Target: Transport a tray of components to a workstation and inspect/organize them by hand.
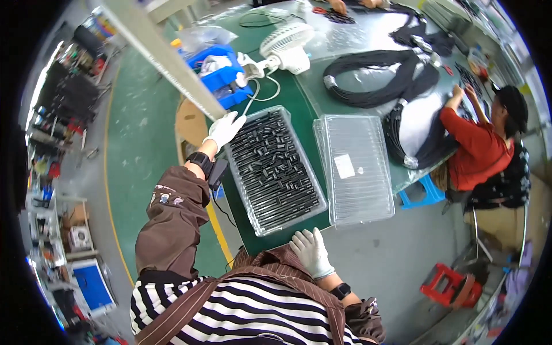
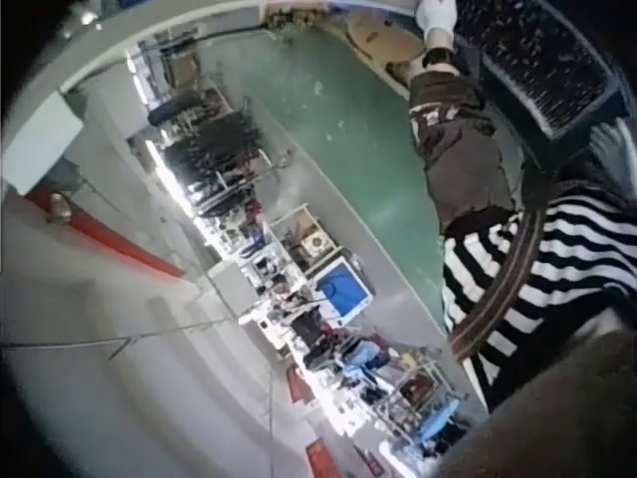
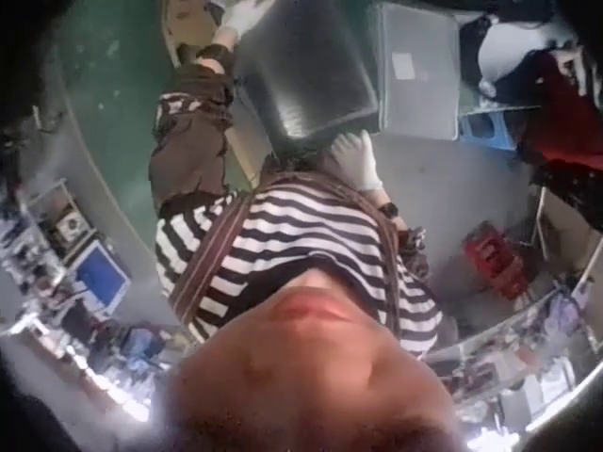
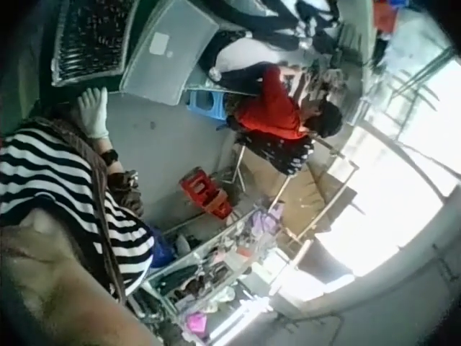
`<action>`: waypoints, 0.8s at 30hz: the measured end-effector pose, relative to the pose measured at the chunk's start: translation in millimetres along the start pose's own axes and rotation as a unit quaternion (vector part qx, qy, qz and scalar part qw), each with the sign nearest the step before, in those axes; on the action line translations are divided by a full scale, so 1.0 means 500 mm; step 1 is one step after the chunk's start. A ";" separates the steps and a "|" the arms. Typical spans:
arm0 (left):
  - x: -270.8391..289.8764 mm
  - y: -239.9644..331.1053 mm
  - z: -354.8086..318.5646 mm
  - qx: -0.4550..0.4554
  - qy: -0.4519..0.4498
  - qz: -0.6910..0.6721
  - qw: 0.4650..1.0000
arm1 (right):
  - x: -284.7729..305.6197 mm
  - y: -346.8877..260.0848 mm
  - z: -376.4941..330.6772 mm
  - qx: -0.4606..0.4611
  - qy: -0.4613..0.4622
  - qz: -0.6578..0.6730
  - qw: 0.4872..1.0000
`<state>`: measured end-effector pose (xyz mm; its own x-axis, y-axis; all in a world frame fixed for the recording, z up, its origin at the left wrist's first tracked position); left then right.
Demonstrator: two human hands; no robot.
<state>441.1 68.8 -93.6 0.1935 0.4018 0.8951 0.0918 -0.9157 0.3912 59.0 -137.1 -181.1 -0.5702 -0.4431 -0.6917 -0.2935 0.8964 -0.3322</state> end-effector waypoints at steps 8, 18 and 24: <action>-0.111 0.072 0.071 -0.051 -0.179 0.051 0.981 | -0.073 0.067 0.018 0.138 0.091 0.061 0.984; -0.111 0.089 0.073 -0.090 -0.232 0.119 0.961 | -0.054 0.131 0.033 0.141 0.229 0.051 0.962; -0.169 0.066 0.145 -0.086 -0.277 0.104 0.951 | -0.110 0.126 0.025 0.135 0.232 0.053 0.962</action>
<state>498.5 5.1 -171.6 0.6799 0.1107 0.7249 -0.1563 -0.9440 0.2907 81.6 -56.0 -171.8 -0.8851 -0.2519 -0.3913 -0.0406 0.8794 -0.4743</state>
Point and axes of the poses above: each hand's wrist, its own z-axis towards the middle knuckle, its own x-axis out of the back of the hand, y = z × x, the point moved 10 cm from there along z, towards the middle knuckle, and after that the axes turned 11 degrees about x, right-handed, at the moved point
